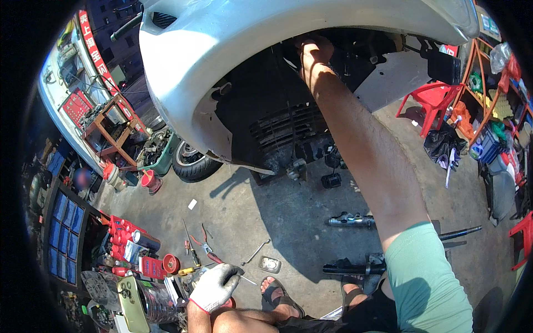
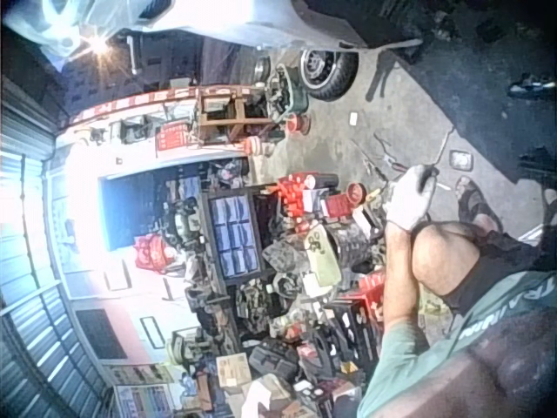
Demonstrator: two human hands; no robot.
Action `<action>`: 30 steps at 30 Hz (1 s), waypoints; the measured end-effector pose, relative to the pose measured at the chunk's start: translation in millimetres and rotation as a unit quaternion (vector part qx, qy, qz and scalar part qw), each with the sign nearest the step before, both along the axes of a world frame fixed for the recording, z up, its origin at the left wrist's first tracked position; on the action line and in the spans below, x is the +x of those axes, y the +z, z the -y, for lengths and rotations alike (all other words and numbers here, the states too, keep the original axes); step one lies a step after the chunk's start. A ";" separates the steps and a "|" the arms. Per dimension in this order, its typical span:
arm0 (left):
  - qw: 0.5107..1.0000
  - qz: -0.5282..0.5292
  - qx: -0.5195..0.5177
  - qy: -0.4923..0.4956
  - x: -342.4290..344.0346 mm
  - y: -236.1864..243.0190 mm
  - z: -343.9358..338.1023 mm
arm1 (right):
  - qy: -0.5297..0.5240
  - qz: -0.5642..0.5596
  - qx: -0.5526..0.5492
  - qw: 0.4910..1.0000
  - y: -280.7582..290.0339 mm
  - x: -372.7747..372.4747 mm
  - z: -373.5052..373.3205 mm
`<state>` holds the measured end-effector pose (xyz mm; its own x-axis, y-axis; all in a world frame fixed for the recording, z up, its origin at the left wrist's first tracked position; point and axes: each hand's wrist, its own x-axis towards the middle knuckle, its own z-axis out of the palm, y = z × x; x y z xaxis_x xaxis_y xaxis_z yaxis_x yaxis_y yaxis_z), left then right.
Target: The person is working on a motorcycle engine, using a wrench to tighten or loosen bolts. They repeatedly reach into the engine compartment, adjust components, and handle small parts on the floor.
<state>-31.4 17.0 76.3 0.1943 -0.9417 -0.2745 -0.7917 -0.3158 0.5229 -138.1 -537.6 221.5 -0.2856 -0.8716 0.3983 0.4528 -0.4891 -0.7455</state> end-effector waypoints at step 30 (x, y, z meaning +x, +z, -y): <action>1.000 -0.002 -0.012 -0.007 -2.4 0.7 5.0 | -0.005 -0.010 0.017 1.000 4.0 -3.8 9.1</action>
